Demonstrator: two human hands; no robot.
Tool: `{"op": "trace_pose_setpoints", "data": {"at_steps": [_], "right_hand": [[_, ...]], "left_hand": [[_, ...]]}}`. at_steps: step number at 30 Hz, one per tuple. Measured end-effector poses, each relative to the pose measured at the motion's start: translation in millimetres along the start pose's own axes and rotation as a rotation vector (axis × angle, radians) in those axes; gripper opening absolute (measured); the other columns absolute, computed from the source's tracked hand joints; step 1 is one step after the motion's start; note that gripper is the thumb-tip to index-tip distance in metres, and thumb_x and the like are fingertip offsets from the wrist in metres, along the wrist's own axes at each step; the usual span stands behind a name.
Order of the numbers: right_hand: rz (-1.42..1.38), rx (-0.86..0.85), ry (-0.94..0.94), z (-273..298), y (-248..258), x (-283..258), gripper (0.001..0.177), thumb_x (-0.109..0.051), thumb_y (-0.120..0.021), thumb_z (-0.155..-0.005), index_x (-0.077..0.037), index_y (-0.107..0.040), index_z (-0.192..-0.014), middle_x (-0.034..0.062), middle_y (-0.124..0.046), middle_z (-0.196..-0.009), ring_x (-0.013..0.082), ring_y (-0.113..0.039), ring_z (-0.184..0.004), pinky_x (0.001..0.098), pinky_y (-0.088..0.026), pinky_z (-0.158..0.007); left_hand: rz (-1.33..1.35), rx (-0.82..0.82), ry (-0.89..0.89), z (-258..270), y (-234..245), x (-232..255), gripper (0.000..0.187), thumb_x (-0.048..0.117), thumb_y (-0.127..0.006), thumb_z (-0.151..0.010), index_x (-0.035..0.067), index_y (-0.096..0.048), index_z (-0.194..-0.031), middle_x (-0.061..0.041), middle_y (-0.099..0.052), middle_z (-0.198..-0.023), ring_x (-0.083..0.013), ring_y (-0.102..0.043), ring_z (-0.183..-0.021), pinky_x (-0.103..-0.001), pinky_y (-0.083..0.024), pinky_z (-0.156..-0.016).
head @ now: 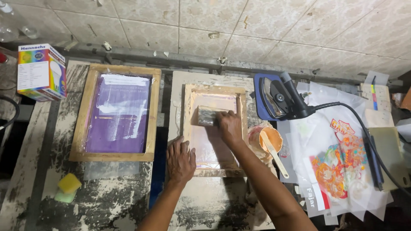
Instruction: The person uses a squeegee to spread orange ink across a screen printing frame. They repeatedly pull the ink across the mesh to ensure even coverage, occasionally lifting the squeegee to add more ink from a container using a spatula.
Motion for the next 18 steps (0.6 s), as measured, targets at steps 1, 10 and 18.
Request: {"op": "trace_pose_setpoints", "data": {"at_steps": [1, 10, 18], "right_hand": [[-0.008, -0.005, 0.001, 11, 6, -7, 0.006, -0.025, -0.068, -0.082, -0.022, -0.067, -0.077, 0.0002, -0.068, -0.070, 0.0266, -0.067, -0.077, 0.0397, -0.054, -0.068], [0.005, -0.022, 0.029, 1, 4, 28, 0.007, -0.019, -0.074, -0.071, -0.023, -0.069, -0.072, 0.0023, -0.061, -0.058, 0.0311, -0.067, -0.061, 0.0449, -0.054, -0.058], [0.051, -0.125, 0.049, -48, -61, 57, 0.007, -0.021, -0.072, -0.074, -0.026, -0.074, -0.080, -0.0019, -0.070, -0.066, 0.0288, -0.073, -0.074, 0.0475, -0.058, -0.079]], "left_hand": [[-0.006, -0.005, 0.005, 1, 1, 0, 0.031, 0.040, -0.049, -0.100, 0.014, -0.061, -0.113, -0.007, -0.056, -0.129, -0.0313, -0.056, -0.117, -0.046, -0.045, -0.093], [0.018, -0.007, 0.021, 0, 5, 4, 0.030, 0.038, -0.052, -0.100, 0.013, -0.061, -0.113, -0.008, -0.057, -0.126, -0.0315, -0.056, -0.115, -0.046, -0.044, -0.094], [0.023, -0.036, 0.028, -2, 6, 2, 0.030, 0.038, -0.050, -0.100, 0.014, -0.062, -0.114, -0.008, -0.058, -0.127, -0.0317, -0.057, -0.115, -0.046, -0.045, -0.093]]}}
Point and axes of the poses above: each hand's wrist, its own z-axis away from the middle knuckle, its own y-axis out of the back of the hand, x = y × z, the point moved 5 cm from there along -z, towards the middle knuckle
